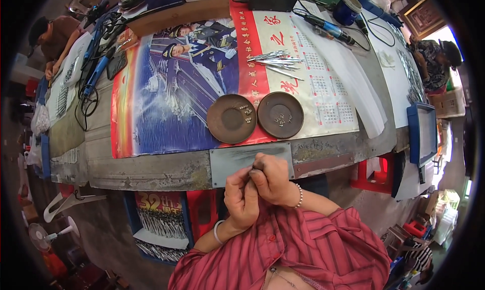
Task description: Assembling small metallic pins and components at a manufacturing workbench.
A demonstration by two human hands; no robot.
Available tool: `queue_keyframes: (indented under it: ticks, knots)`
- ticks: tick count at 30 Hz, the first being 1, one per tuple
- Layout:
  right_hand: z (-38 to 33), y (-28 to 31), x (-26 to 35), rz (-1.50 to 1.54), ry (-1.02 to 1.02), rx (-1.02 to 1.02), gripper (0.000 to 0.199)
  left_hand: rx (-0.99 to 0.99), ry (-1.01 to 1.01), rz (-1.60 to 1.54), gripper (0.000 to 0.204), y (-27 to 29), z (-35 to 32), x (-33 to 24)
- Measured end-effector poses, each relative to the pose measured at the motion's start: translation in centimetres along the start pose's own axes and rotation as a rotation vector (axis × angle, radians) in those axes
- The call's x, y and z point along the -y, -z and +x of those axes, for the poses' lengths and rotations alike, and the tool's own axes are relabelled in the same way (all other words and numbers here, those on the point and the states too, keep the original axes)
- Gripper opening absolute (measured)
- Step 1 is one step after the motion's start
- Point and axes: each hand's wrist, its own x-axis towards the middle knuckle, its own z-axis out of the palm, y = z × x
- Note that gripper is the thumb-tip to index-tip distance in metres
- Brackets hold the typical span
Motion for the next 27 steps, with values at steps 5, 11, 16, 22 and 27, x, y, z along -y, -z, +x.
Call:
queue_keyframes:
  ticks: [5,11,16,22,27]
  knots:
    - [-0.2,1.0,0.8,0.443,-0.380,0.010,0.013,-0.028,0.008,-0.187,0.025,0.2,-0.8,0.2]
    - [0.3,1.0,0.7,0.034,-0.008,-0.006,0.012,-0.046,-0.035,-0.063,0.024,0.4,-0.6,0.6]
    - [-0.8,0.7,1.8,-0.210,-0.203,0.116,0.015,-0.029,0.027,-0.069,0.024,0.2,-0.6,0.7]
    - [-0.1,1.7,1.1,0.234,-0.309,0.070,0.011,-0.018,0.065,-0.180,0.024,0.5,-1.2,0.6]
    - [-0.5,0.8,1.2,-0.089,-0.032,0.008,0.014,-0.034,0.018,-0.093,0.022,0.5,-1.0,0.5]
